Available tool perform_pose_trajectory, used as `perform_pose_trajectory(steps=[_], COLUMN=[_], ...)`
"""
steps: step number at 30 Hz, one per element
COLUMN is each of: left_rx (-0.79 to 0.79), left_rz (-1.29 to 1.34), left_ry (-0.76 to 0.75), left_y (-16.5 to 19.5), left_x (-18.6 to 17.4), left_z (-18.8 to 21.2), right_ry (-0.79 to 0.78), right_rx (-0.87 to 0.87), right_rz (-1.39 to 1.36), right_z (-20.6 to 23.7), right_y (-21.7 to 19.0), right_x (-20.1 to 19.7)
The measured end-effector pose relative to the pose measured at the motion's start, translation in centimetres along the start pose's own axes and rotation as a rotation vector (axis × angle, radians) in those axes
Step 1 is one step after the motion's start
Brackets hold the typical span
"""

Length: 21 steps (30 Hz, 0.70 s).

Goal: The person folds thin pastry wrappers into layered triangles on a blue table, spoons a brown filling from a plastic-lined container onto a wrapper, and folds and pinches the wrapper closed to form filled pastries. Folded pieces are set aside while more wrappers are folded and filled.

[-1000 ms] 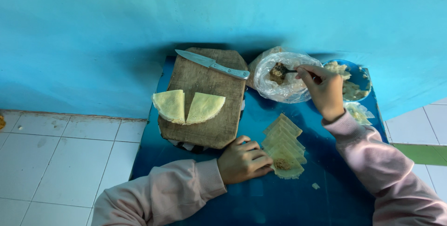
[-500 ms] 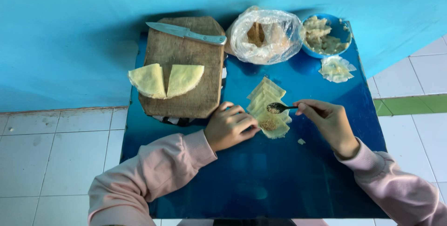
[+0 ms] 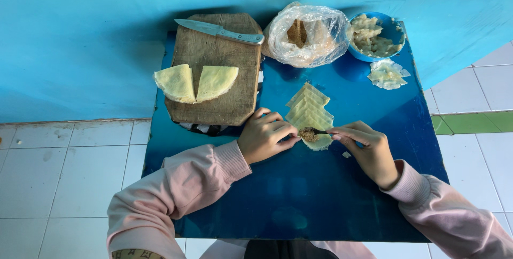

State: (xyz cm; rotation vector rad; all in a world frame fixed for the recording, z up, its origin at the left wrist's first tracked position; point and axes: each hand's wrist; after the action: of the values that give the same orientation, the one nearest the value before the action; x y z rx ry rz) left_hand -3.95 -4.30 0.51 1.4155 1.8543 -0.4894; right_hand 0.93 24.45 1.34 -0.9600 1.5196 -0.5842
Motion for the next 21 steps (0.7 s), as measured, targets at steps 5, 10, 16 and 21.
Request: perform_pose_trajectory(steps=[5, 10, 16, 21], left_rx=[-0.002, -0.002, 0.004, 0.008], left_rz=[-0.003, -0.009, -0.019, -0.025], left_ry=[0.003, 0.001, 0.005, -0.001], left_y=[0.0, 0.1, 0.2, 0.0], left_x=[0.1, 0.0, -0.2, -0.1], left_z=[0.1, 0.0, -0.2, -0.1], right_ry=[0.024, 0.012, 0.018, 0.028], right_rx=[-0.05, -0.029, -0.057, -0.104], right_rz=[0.051, 0.042, 0.029, 0.061], right_z=[0.5, 0.6, 0.6, 0.6], right_y=[0.2, 0.4, 0.9, 1.2], right_x=[-0.7, -0.6, -0.3, -0.4])
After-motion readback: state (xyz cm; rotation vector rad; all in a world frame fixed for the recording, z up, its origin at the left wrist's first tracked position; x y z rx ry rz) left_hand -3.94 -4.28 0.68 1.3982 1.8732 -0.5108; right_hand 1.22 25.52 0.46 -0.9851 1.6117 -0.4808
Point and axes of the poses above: each hand's wrist, its own z-axis away from the middle knuckle, its own x-axis out of the palm, y = z × x, and after that the axes turned 11 degrees about x, right-handed
